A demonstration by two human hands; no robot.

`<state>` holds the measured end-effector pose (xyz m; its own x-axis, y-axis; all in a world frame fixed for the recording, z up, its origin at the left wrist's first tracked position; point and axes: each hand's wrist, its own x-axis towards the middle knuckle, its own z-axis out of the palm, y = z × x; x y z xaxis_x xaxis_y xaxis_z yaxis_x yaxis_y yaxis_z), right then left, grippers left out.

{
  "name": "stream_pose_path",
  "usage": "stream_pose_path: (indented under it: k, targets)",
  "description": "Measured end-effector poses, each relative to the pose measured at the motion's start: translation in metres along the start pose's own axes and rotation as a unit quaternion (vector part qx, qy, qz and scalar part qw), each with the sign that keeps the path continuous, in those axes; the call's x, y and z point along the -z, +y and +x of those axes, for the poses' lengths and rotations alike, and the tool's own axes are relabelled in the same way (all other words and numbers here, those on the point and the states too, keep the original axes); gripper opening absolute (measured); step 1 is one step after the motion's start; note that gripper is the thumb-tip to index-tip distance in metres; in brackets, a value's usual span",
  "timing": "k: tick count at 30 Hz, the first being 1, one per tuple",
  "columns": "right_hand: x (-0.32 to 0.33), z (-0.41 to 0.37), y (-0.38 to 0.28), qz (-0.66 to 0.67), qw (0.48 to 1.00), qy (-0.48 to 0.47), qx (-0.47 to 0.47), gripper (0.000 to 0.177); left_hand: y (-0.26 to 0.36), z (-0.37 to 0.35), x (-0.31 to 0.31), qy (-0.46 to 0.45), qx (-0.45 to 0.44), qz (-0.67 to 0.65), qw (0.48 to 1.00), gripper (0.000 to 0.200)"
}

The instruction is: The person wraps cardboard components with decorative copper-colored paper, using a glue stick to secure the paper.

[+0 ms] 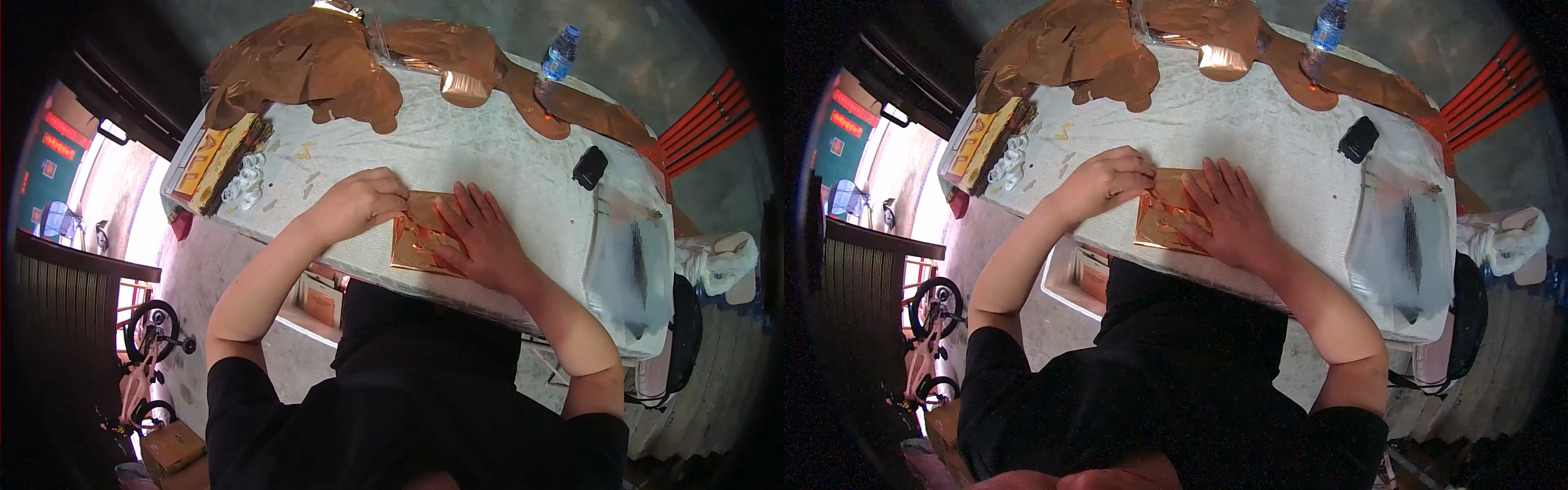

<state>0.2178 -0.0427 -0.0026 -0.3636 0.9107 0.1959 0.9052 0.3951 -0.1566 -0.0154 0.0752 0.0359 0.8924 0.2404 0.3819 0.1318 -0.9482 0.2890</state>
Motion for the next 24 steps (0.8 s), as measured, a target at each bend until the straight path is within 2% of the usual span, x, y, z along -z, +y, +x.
stream_pose_path:
  k: [5, 8, 10, 13, 17, 19, 24]
  targets:
    - [0.0, 0.0, 0.0, 0.002, 1.0, 0.004, 0.002, 0.063, -0.003, 0.001, -0.002, 0.006, 0.006, -0.016, 1.0, 0.016]
    - [0.0, 0.0, 0.0, -0.004, 1.0, -0.004, -0.001, 0.063, -0.001, 0.003, -0.004, 0.001, 0.0, 0.018, 1.0, 0.016]
    - [-0.001, 0.0, 0.0, 0.002, 1.0, 0.001, -0.001, 0.063, 0.002, 0.005, -0.003, 0.007, -0.051, 0.082, 0.995, 0.017]
    - [0.0, 0.0, 0.0, 0.005, 1.0, 0.005, -0.001, 0.063, 0.001, 0.0, -0.01, 0.009, -0.069, 0.137, 0.988, 0.019]
    - [-0.003, 0.0, 0.001, 0.01, 1.0, 0.014, 0.002, 0.064, 0.0, -0.008, -0.018, 0.023, -0.066, 0.118, 0.991, 0.02]
    - [-0.003, -0.001, 0.001, 0.007, 1.0, 0.013, 0.004, 0.064, 0.003, -0.011, -0.018, 0.02, -0.014, 0.06, 0.998, 0.022]
    - [-0.003, -0.001, 0.002, 0.009, 1.0, 0.017, 0.007, 0.064, 0.008, -0.018, -0.016, 0.017, -0.007, 0.037, 0.999, 0.028]
